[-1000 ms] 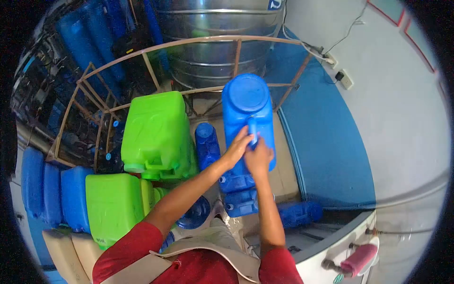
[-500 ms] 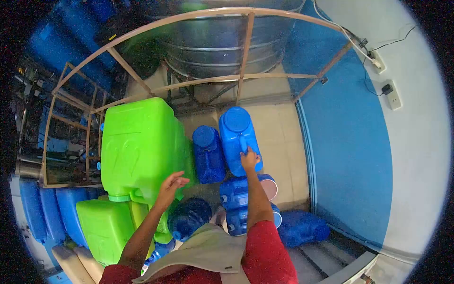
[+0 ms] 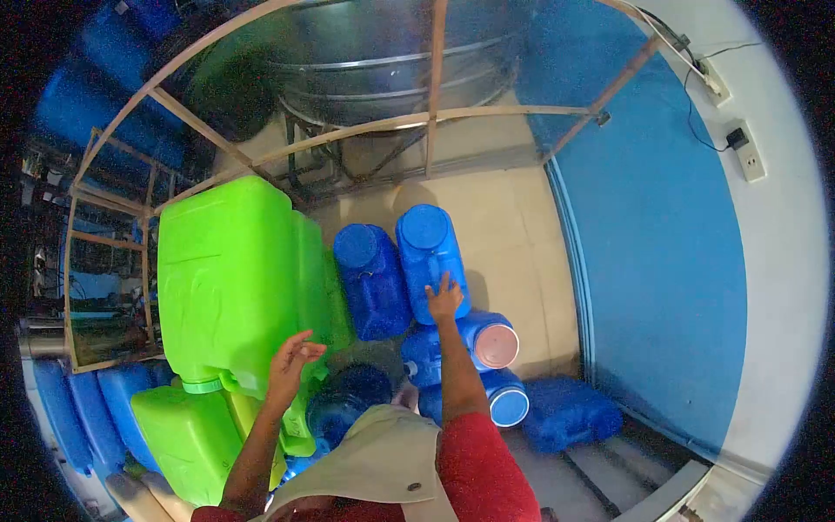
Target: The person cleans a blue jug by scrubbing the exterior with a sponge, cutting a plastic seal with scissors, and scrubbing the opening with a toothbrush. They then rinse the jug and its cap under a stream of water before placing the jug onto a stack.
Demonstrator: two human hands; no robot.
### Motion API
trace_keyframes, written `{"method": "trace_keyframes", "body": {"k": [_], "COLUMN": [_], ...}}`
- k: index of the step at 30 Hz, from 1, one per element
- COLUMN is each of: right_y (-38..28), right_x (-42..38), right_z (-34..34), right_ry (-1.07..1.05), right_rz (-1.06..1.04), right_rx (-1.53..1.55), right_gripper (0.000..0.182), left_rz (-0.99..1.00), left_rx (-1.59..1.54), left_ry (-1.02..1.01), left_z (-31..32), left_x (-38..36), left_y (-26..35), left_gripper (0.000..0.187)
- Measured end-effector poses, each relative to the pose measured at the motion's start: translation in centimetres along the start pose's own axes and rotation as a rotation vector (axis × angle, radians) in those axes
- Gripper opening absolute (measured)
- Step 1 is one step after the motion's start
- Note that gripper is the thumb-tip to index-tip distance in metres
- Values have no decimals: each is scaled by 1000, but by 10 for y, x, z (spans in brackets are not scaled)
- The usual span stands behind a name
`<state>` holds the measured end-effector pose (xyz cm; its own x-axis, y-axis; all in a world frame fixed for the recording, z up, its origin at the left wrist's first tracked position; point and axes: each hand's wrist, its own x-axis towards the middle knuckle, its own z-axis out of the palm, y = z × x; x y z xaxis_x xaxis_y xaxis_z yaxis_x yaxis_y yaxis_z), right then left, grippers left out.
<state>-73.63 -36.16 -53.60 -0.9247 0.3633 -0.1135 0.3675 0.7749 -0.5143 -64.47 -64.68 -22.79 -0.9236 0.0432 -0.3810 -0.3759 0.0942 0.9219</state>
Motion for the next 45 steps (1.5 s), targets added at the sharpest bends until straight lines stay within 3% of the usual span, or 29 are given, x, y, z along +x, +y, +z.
{"method": "trace_keyframes", "body": {"k": [2,4,5,8,9,11,15,17,19,22,23,25,28,29,31,32,34,35,40,45], "right_y": [-7,9,14,24,31,44,67,42,21,-20,-48,-82,-152,-166,-170,-172,-173,-171,-133,-51], "right_x": [-39,-87,-103,-146,-156,-161,-158,-158,-172,-225,-259,-314,-435,-477,-550,-587,-667,-704,-860,-967], "right_z": [-33,-39,-44,-59,-55,-39,-16,-76,-124,-229,-277,-349,-487,-524,-580,-608,-659,-678,-734,-777], "right_ry": [257,481,489,190,196,-198,-187,-173,-23,-110,-175,-209,-91,-36,-45,-46,-18,49,414,826], "right_rz": [82,412,411,1418,1413,1316,1182,1126,1086,731,580,536,354,279,21,-45,-264,-357,-723,-809], "right_rx": [129,64,67,631,643,1274,1205,1270,1312,1567,1691,1725,1845,1894,1884,1913,1921,1903,1645,1451], "right_gripper": [68,61,61,57,57,44,33,31,32,29,28,41,26,21,16,12,15,18,33,32], "left_rz": [-15,-18,-9,15,25,45,80,98,147,269,427,813,1311,1342,1700,1742,2103,2181,2487,2610], "left_rx": [20,39,53,79,92,109,172,173,170,318,465,678,796,779,817,790,602,533,232,-117], "left_ry": [-40,-76,-90,-125,-136,-148,-197,-205,-223,-281,-325,-341,-317,-361,-230,-275,18,112,44,-140], "left_z": [3,8,10,14,14,14,2,-8,-10,-8,-5,9,44,56,77,85,99,105,143,248], "left_x": [-3,-6,-8,-17,-22,-40,-87,-117,-147,-208,-232,-286,-395,-433,-505,-538,-598,-625,-723,-802], "left_y": [8,14,16,19,20,23,23,16,21,46,60,91,145,158,176,177,173,174,163,143], "left_gripper": [32,32,32,31,31,31,30,30,30,30,31,34,39,39,40,40,33,32,32,36]}}
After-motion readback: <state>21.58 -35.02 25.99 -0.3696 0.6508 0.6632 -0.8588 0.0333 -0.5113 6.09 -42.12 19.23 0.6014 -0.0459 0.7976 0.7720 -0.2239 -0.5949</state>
